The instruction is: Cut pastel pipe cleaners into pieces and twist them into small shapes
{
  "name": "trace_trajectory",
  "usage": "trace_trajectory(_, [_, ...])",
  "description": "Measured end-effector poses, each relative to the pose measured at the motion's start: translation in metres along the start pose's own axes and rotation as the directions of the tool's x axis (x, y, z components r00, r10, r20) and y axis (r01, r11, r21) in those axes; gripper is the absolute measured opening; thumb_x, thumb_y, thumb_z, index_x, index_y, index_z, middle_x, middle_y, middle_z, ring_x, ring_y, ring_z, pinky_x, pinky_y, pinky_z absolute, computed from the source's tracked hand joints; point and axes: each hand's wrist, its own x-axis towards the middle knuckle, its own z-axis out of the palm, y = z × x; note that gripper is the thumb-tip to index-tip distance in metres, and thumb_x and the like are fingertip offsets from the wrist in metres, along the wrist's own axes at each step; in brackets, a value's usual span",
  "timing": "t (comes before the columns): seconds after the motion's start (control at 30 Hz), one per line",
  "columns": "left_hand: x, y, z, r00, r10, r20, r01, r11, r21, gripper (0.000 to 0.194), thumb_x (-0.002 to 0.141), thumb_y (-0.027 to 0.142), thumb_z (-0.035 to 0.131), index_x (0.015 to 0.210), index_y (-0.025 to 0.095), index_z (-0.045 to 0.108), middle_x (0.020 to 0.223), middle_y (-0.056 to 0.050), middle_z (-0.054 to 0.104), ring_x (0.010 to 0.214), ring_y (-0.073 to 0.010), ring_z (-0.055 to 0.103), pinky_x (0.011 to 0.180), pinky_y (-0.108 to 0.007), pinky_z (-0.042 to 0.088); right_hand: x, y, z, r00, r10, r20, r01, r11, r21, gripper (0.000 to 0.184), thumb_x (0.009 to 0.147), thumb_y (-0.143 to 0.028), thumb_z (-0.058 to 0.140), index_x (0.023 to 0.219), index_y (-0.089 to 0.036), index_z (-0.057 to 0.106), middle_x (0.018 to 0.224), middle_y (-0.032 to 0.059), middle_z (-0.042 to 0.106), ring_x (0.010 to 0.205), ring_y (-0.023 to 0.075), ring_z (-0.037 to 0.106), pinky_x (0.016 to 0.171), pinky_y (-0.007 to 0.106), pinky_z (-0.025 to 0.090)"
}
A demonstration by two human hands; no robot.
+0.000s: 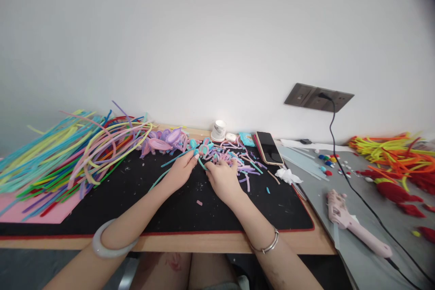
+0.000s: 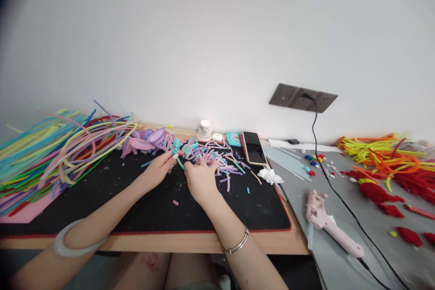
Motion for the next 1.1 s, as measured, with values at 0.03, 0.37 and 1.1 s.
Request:
trace_trajectory(0.03, [0.0, 0.0, 0.001, 1.0, 0.006, 0.009, -0.006, 1.0, -0.009, 0.028, 0.087, 0.037, 0.03, 0.086, 0.016, 0.049, 0.064, 0.003, 0.04, 0.056, -0.0108, 0.039, 0.053, -0.022, 0.032, 0.001, -0.001, 0.001, 1.0, -0.002, -0.001, 0.002, 0.999, 0.045, 0.014, 0.082, -0.017, 0.044, 0.092, -0.021, 0.052, 0.074, 0.0044, 0.063, 0.081, 0.0209, 0.053, 0.084, 0.042, 0.024])
trace_trajectory(0.37, [-0.003, 0.006, 0.003, 0.984, -0.003, 0.179, 0.04, 0.979, -0.202, 0.037, 0.087, 0.042, 0.028, 0.087, 0.015, 0.054, 0.068, 0.0, 0.047, 0.058, -0.0112, 0.042, 0.054, -0.022, 0.034, 0.006, 0.004, 0.002, 0.989, 0.111, -0.101, -0.066, 0.925, 0.375, 0.021, 0.085, -0.016, 0.035, 0.071, -0.019, 0.05, 0.064, 0.0011, 0.057, 0.06, 0.0137, 0.053, 0.055, 0.022, 0.031])
trace_trajectory(1.1, [-0.005, 0.018, 0.002, 0.98, 0.133, 0.147, -0.142, 0.988, 0.057, 0.029, 0.087, 0.033, 0.029, 0.08, 0.017, 0.053, 0.068, 0.0, 0.051, 0.064, -0.0133, 0.047, 0.064, -0.024, 0.037, 0.009, 0.008, 0.002, 0.986, 0.123, -0.114, -0.046, 0.853, 0.52, 0.024, 0.083, -0.014, 0.035, 0.071, -0.017, 0.056, 0.068, 0.0029, 0.06, 0.064, 0.0143, 0.054, 0.061, 0.023, 0.036])
